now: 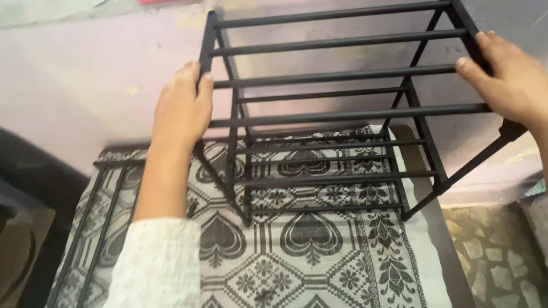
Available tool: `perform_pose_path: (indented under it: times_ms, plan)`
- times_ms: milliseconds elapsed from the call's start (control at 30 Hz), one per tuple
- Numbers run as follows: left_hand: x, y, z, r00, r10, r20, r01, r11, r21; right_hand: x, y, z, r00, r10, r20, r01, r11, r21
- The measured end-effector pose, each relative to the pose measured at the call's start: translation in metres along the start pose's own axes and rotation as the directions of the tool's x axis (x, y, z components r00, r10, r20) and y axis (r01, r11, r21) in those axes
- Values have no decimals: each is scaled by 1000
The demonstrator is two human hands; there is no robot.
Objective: The person assembles a black metal rack by inserting vertical and horizontal bars into a frame. They repeatedly pick up bars, align them with the frame, and push them into place to build the structure.
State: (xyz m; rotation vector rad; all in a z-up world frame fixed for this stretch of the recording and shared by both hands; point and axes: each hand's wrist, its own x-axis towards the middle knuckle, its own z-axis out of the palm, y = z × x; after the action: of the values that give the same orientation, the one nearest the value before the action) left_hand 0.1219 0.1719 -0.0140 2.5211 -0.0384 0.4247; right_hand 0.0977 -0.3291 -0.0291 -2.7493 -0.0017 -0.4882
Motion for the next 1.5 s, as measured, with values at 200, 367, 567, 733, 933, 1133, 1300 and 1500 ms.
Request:
perform_pose_path:
  times_ms: [200,367,567,733,933,1133,1300,1500]
  plan:
    - [-50,-33,26,843,-189,-504,-188,774,-605,-49,-29,-2,771,-435,-465,322,896,-304]
    - [-156,-69,91,811,-347,-470,-71,740,-669,-123,-135,43,706,-481,-520,587,808,48]
    - [-244,-133,107,762,-532,-369,159,706,-690,-191,-255,131,762,-561,-322,641,589,493]
    - [-283,-210,107,677,-608,-414,332,755,-566,-226,-317,188,719,-690,-89,595,544,592]
    - [-308,-295,110,640,-736,-218,577,648,-497,-235,-386,285,677,-721,145,567,637,522]
    - [-305,-340,113,773,-634,-29,553,695,-459,-236,-427,400,615,-672,411,619,735,276]
    - [-292,-361,125,879,-475,42,453,804,-386,-238,-421,465,665,-701,256,685,710,163]
    - [-263,-368,137,952,-258,165,291,929,-229,-238,-415,469,693,-611,382,630,771,91]
